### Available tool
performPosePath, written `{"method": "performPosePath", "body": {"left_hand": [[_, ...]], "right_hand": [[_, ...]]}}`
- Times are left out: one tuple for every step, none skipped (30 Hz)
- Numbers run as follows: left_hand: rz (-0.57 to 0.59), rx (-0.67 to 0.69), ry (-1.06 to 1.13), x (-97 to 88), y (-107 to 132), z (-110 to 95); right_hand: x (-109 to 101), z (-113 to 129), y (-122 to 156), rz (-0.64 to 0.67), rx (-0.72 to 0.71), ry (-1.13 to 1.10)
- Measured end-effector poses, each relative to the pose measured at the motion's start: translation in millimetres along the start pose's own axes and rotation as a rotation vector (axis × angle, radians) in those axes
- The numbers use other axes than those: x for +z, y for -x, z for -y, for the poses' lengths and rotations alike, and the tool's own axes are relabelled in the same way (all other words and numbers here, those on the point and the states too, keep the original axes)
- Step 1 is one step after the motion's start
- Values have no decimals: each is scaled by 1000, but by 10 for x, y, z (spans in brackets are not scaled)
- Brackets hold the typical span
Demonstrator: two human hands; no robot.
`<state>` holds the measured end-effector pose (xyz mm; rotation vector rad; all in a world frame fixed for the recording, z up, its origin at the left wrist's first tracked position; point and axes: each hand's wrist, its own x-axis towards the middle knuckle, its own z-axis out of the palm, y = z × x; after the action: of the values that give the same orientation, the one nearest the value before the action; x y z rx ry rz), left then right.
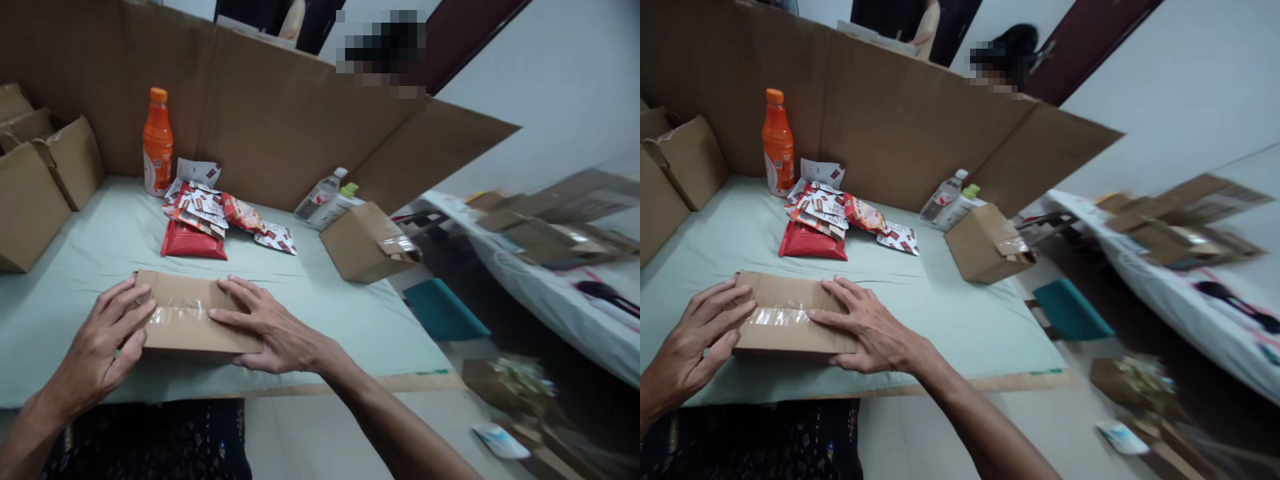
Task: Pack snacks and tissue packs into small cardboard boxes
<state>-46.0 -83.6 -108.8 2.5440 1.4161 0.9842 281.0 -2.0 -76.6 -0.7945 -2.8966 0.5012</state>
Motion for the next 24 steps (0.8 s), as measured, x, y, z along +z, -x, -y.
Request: {"method": "performPosePath", "body": {"left_hand": [[-1, -4, 3, -4, 8, -6], [-6, -24, 8, -10, 13, -15], [-12, -57, 12, -15, 16, -25], [-18, -98, 14, -15, 18, -31], [-23, -134, 8, -8, 17, -29], [-24, -152, -6, 11, 13, -17], [-12, -151, -25, 45, 7, 7], [12, -135, -41, 96, -3, 43], [33, -110, -54, 166, -16, 89], [47, -83, -60, 253, -31, 144], [57, -53, -62, 355, -46, 205], [62, -28, -62, 467, -60, 271], [60, -4, -64, 585, -72, 339], [59, 17, -68, 702, -80, 408], [69, 34, -77, 814, -84, 476], [85, 48, -92, 916, -82, 540], [94, 63, -114, 1002, -76, 600], [108, 76, -142, 1072, -64, 653], [124, 91, -172, 1124, -49, 697], [134, 102, -199, 1158, -32, 731], [143, 109, -221, 1177, -13, 753], [152, 112, -237, 1183, 6, 763], [157, 115, -246, 1181, 24, 760], [157, 118, -253, 1174, 41, 748]], "right_hand": [[-2, 19, -1, -9, 6, -4], [-5, 34, 25, -24, 5, -10], [-7, 39, 83, -42, 5, -18], [-5, 31, 176, -65, 11, -26], [2, 7, 307, -96, 24, -33], [15, -36, 478, -136, 51, -37], [35, -97, 686, -182, 98, -36], [60, -176, 928, -233, 166, -30], [86, -271, 1198, -287, 249, -18], [111, -382, 1487, -340, 352, -1], [132, -506, 1783, -391, 463, 22], [144, -642, 2077, -439, 576, 50], [149, -785, 2358, -481, 695, 73], [145, -932, 2615, -526, 818, 86], [132, -1081, 2841, -566, 939, 85], [112, -1228, 3030, -605, 1043, 83], [87, -1371, 3180, -638, 1128, 81], [59, -1506, 3293, -664, 1194, 79], [29, -1632, 3371, -682, 1241, 79], [1, -1746, 3420, -692, 1270, 78], [-24, -1844, 3446, -694, 1286, 74], [-42, -1924, 3455, -693, 1294, 66], [-54, -1984, 3454, -689, 1291, 55], [-59, -2023, 3445, -681, 1276, 47]]}}
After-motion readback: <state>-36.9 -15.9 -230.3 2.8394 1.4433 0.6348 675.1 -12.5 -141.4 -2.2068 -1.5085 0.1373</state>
